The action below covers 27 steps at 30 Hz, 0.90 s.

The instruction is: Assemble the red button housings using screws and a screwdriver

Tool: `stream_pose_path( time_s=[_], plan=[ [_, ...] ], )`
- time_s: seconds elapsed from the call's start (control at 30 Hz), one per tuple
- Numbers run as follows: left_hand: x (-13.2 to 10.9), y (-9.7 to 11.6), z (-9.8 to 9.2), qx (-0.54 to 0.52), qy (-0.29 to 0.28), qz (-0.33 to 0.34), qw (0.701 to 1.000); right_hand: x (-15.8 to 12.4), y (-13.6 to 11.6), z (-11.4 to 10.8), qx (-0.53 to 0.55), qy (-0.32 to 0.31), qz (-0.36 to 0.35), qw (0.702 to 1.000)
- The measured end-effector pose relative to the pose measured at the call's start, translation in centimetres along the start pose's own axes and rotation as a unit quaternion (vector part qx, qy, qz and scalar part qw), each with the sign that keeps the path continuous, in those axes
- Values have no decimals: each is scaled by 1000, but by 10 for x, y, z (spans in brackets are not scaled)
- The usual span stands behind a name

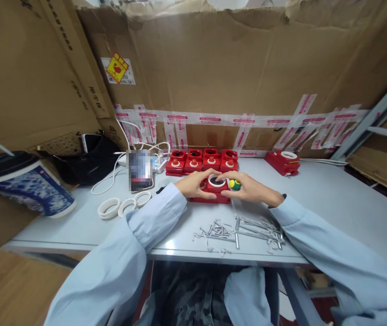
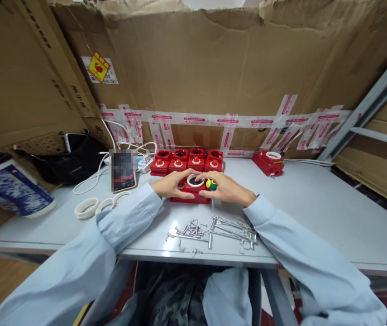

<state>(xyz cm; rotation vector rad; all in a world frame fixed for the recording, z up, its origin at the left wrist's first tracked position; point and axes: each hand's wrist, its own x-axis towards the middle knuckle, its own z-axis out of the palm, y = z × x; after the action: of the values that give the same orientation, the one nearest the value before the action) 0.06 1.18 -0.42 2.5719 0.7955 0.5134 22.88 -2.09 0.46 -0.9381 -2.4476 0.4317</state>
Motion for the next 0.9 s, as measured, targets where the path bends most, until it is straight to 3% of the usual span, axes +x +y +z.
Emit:
stream_pose_path(
  time_s=[0.27, 0.47, 0.53, 0.6, 0.73, 0.9],
  plan=[
    [2, -3, 3, 33, -24, -32, 999, 2, -2, -3, 21, -23, 0, 1000],
    [2, 0, 0, -10, -52, -35, 998, 2, -3, -5, 24, -23, 4, 999],
    [3, -1, -1, -23, -59, -40, 997, 2, -6, -10, 25, 29, 14, 999],
    [3, -3, -1, -37, -60, -38, 997, 2, -10, -17, 32, 130, 39, 990],
    [3, -5, 0, -62, -53, -28, 996, 2, -18, -30, 108, 323, 112, 933],
    [1, -6, 0, -60, -51, -33, 996, -1, -23, -35, 224, 394, 144, 880]
  ],
)
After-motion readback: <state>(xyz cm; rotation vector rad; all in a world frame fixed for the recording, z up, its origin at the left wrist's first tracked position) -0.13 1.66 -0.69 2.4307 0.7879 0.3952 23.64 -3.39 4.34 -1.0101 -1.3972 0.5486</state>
